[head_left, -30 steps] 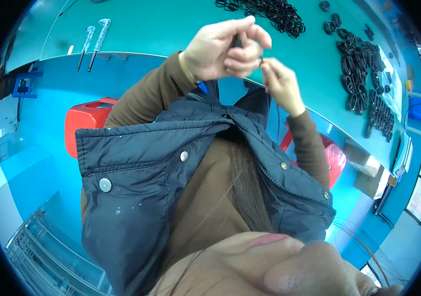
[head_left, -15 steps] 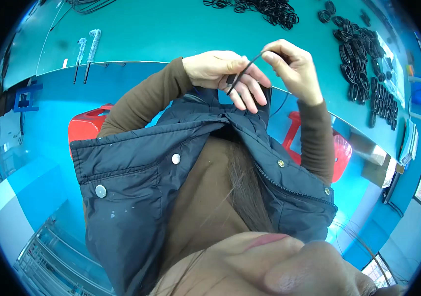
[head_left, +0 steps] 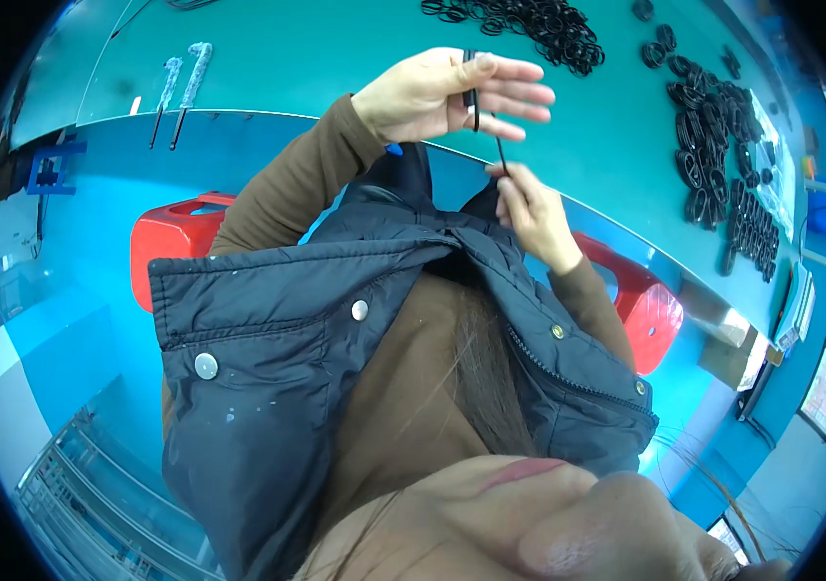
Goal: The person coils long wires by hand, secures each coiled bundle with a rubber band, and places the bundled wires onto the workbench.
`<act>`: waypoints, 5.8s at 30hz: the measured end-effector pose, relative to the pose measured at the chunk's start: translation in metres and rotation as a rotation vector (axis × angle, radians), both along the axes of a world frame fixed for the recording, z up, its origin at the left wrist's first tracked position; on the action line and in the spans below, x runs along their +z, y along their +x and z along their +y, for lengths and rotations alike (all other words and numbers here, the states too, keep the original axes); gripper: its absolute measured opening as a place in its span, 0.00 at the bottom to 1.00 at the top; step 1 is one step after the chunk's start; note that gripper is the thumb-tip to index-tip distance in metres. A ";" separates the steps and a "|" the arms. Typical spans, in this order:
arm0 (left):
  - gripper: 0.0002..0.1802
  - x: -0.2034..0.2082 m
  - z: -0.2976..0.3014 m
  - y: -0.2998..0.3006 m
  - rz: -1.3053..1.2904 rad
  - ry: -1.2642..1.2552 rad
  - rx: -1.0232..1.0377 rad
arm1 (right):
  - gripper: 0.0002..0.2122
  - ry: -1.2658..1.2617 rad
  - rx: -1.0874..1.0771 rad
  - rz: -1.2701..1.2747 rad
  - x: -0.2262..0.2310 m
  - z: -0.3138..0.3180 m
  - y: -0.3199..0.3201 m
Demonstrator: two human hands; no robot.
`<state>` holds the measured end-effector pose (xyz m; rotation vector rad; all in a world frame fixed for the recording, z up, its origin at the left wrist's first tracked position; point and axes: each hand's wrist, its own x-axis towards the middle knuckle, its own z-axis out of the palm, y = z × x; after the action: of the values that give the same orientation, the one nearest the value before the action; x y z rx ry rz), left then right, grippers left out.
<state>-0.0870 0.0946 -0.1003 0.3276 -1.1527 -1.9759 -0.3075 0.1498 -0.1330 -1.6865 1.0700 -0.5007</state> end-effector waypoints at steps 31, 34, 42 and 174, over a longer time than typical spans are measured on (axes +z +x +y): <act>0.26 -0.017 0.006 -0.006 -0.303 -0.157 0.246 | 0.04 -0.419 0.318 0.137 0.077 -0.013 -0.002; 0.26 -0.011 0.006 -0.002 -0.192 -0.124 0.296 | 0.05 -0.500 0.452 0.207 0.084 -0.013 -0.001; 0.28 -0.014 0.022 -0.006 -0.501 -0.292 0.157 | 0.03 -0.875 0.241 0.206 0.096 -0.037 -0.005; 0.22 -0.034 -0.007 -0.002 -0.232 0.147 0.180 | 0.21 -1.115 0.347 0.338 0.072 -0.082 0.002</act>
<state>-0.0894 0.0872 -0.1340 0.7288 -1.0801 -1.9018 -0.3055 0.0677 -0.0609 -2.9554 0.6942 -0.6488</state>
